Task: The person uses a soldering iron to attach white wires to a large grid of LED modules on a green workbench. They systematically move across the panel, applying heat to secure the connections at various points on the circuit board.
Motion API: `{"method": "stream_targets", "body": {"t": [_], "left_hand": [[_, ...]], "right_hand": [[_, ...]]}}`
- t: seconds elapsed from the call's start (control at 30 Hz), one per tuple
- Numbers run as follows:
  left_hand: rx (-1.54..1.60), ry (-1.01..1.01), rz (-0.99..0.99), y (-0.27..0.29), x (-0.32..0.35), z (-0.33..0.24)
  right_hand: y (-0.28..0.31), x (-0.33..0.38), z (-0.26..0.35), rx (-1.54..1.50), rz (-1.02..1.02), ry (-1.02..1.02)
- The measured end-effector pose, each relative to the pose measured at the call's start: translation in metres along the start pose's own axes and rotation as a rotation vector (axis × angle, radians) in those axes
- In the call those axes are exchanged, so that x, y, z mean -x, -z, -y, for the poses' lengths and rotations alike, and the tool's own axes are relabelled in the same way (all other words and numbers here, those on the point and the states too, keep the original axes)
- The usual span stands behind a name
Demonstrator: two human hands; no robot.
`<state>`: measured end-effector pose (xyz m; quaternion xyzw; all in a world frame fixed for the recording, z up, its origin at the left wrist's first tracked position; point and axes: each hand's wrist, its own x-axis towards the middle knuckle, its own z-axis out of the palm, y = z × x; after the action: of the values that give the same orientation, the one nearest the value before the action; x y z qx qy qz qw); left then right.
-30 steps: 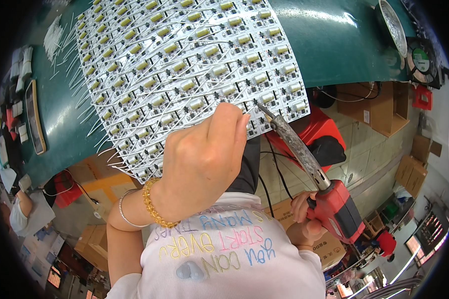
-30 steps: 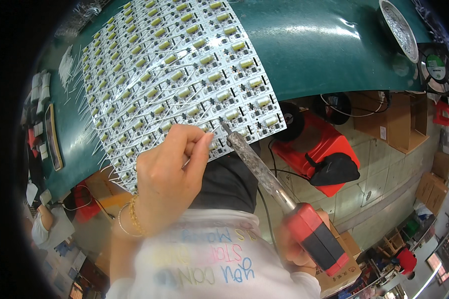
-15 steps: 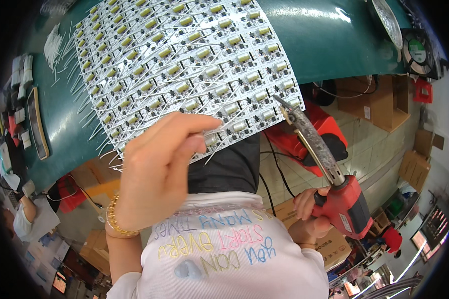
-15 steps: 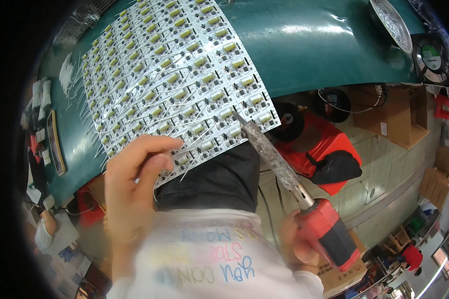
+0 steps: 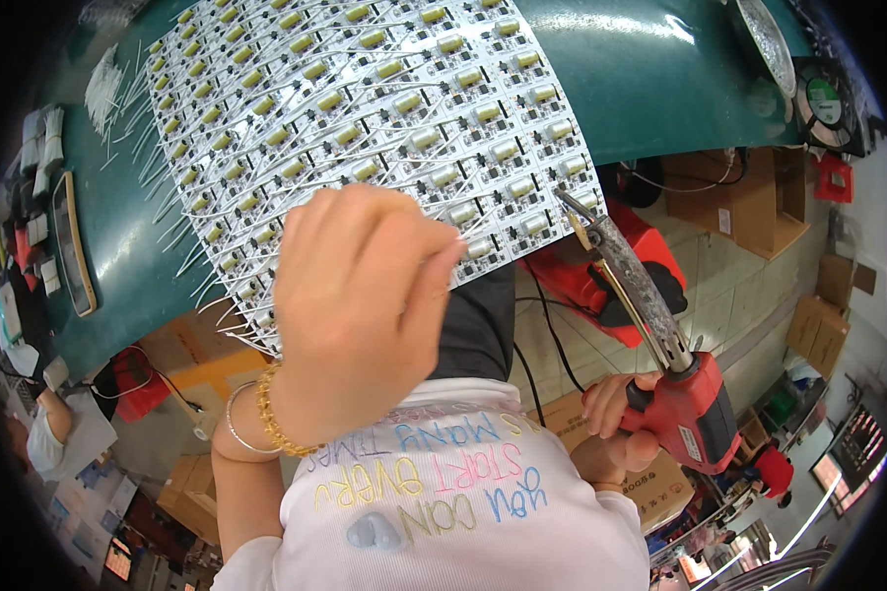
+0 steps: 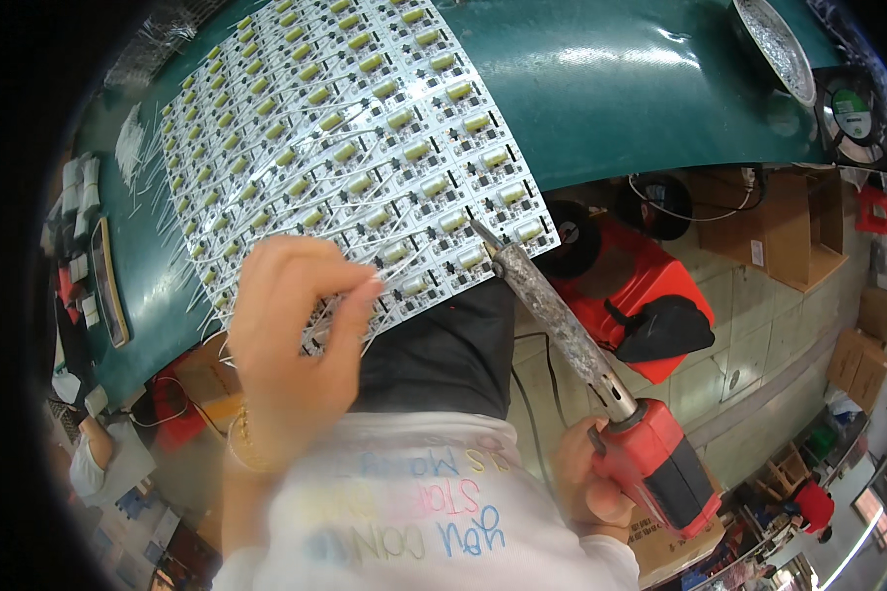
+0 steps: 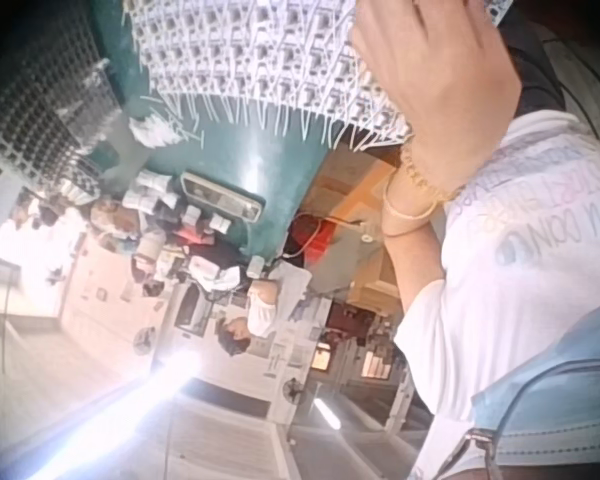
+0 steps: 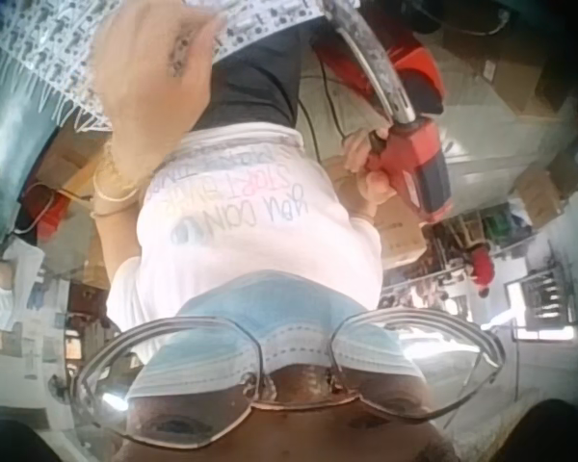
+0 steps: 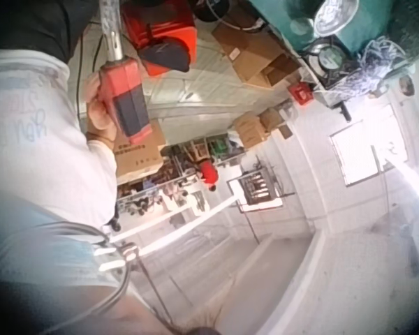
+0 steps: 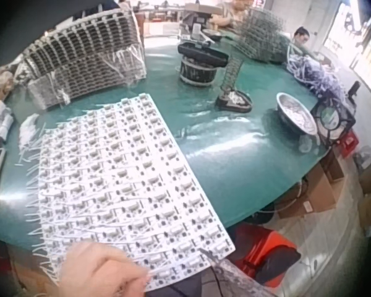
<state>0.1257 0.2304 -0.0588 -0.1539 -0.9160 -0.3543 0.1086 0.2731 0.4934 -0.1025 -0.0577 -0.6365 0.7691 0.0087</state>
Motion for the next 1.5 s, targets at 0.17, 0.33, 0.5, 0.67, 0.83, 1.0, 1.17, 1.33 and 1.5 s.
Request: {"method": "stream_targets", "body": {"t": [0.17,0.33,0.5,0.67,0.83,1.0,1.17,1.33,1.5], "left_hand": [[-0.001,-0.014,0.032,-0.020,0.003,0.004],[0.067,-0.024,0.050,-0.018,0.001,0.011],[0.106,-0.019,0.097,-0.015,-0.002,0.016],[0.102,-0.005,0.145,-0.009,-0.007,0.013],[0.077,-0.021,0.155,-0.010,-0.008,0.012],[0.057,-0.034,0.147,-0.009,-0.008,0.013],[0.048,-0.038,0.151,-0.009,-0.009,0.012],[0.057,-0.037,0.153,-0.011,-0.011,0.010],[0.055,-0.015,0.154,-0.009,-0.010,0.010]], "right_hand": [[0.004,0.014,-0.001,0.117,-0.042,-0.058],[0.020,0.033,0.006,0.481,-0.081,-0.238],[0.019,0.035,0.009,0.623,-0.113,-0.341],[0.024,0.034,0.000,0.441,-0.036,-0.146],[0.019,0.035,0.002,0.423,-0.142,-0.246],[0.055,0.046,-0.010,0.618,0.163,-0.276],[0.043,0.048,-0.005,0.673,0.075,-0.125],[0.031,0.033,-0.003,0.386,0.075,-0.057],[0.024,0.017,-0.005,0.258,0.056,-0.024]]}}
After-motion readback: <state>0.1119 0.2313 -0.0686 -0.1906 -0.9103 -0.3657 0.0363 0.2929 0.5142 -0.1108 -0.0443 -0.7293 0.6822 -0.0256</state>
